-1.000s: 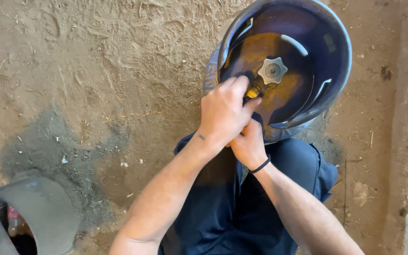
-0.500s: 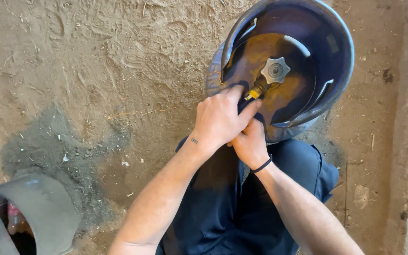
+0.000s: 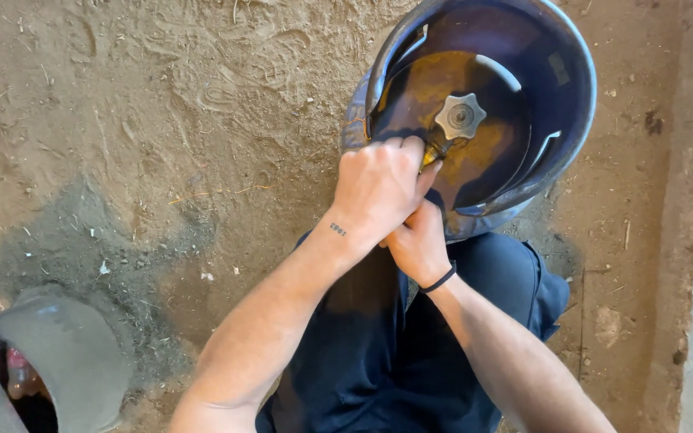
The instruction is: Connecting a blue gas hose to the valve of a gas cylinder on the floor.
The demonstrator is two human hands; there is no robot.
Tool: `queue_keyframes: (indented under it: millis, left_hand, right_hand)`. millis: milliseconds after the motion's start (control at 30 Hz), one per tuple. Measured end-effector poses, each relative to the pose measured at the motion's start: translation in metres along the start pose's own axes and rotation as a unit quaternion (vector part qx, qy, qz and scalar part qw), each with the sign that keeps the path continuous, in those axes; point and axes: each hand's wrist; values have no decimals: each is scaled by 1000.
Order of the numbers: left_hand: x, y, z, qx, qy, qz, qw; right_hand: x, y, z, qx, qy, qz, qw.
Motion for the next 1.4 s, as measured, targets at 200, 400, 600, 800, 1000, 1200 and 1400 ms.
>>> queue_keyframes:
  millis: [200,400,600,800,1000,1200,1400]
  left_hand:
    - [1,4,-6,-14,7,-21,1000]
    - [1,35,-5,-204,48,-159,965]
    - [-6,-6,-2,-10,-9,-8,1000]
    - [-8,-27,-5,64,-32,25,997]
    - [27,-25,40,36,-65,270,960]
    - [44,-1,96,-7,-94,336,937]
    - [53,31,93,-96,-93,300,944]
  right_hand:
    - [-10,2,3,1,-3,-19,1000]
    - [1,1,-2,-13,-68,19,997]
    - [-9,4,1,-8,-8,-29,1000]
    - [0,2,1,-3,0,-18,1000]
    - [1,7,4,-4,-3,-52,999]
    - [32,14,6,11,39,-84,996]
    - [62,-13,29,79,46,21,996]
Point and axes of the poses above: each hand's wrist, its own z-axis away from the middle knuckle, its own y-axis out of the palm, x = y × z, and after that the axes turned 1 degree about -z, right-handed
